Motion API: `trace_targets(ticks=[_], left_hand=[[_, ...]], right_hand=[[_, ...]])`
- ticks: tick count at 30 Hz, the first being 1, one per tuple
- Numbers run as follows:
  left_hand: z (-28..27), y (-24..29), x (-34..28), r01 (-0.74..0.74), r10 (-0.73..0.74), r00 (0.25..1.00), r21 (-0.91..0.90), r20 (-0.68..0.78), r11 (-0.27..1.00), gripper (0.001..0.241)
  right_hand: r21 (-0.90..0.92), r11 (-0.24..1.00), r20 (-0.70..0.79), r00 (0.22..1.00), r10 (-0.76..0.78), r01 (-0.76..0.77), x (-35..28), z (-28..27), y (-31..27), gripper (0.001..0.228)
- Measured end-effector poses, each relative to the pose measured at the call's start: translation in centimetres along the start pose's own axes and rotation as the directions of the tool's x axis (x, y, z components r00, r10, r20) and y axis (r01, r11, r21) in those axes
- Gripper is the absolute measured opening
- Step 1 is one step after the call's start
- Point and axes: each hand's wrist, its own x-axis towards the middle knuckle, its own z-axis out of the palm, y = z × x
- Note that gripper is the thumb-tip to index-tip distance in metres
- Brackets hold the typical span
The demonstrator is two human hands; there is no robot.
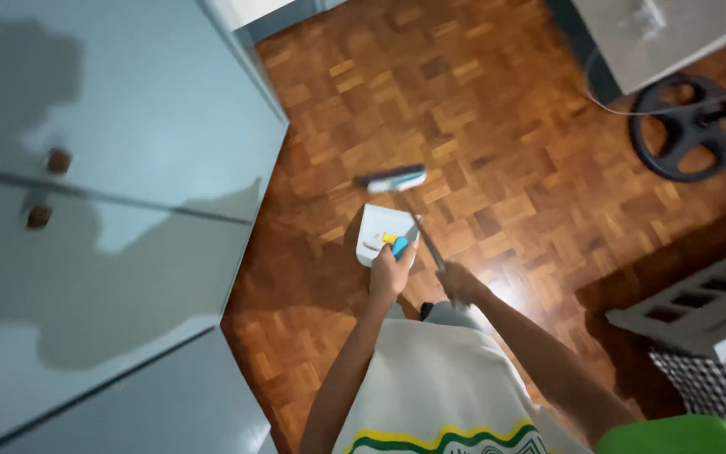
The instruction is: Sweeping the bedroom floor with a broom and dustpan, then wiping a table surface with a cloth and spray.
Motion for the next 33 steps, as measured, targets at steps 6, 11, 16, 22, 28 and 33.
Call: trace_targets(ticks=[6,11,16,22,28,33], left_hand=[[0.2,3.2,-0.2,0.037,-0.049,0.991,0.101,0.123,0.994,0.079],[2.6,-0.2,2.8,0.041,-0.058,0.99,0.128,0.132,0.991,0.075],[4.6,-4.4,6.2,0.17,-0.159,0.984,-0.145,0.083,0.975,0.05],[4.1,4.7,2.8,0.24,-0.236,0.969,0.059,-0.073,0.969,0.064],[9.4,8.6,5.9,0.217,-0.198,0.974,0.208,-0.112,0.954,0.064],[11.4,15.6,6.4,0.123,-0.118,0.992,0.285,-0.035,0.951,0.061]], right_hand=[[0.585,0.65,0.262,0.871,0.415,-0.485,-16.3,-4.8,-8.6,0.055],[0.767,0.402,0.341,0.848,0.405,-0.5,-22.1,-9.9,-9.8,0.036],[0.849,0.127,0.455,0.832,0.319,-0.513,-22.8,-17.8,-9.3,0.015],[0.908,0.041,0.392,0.882,0.262,-0.416,-17.9,-26.6,-5.4,0.018],[0.981,0.196,-0.042,0.987,0.157,0.011,-1.9,-23.0,5.0,0.024],[0.998,-0.06,0.057,0.914,0.401,-0.036,-0.2,-28.6,-4.5,0.009]])
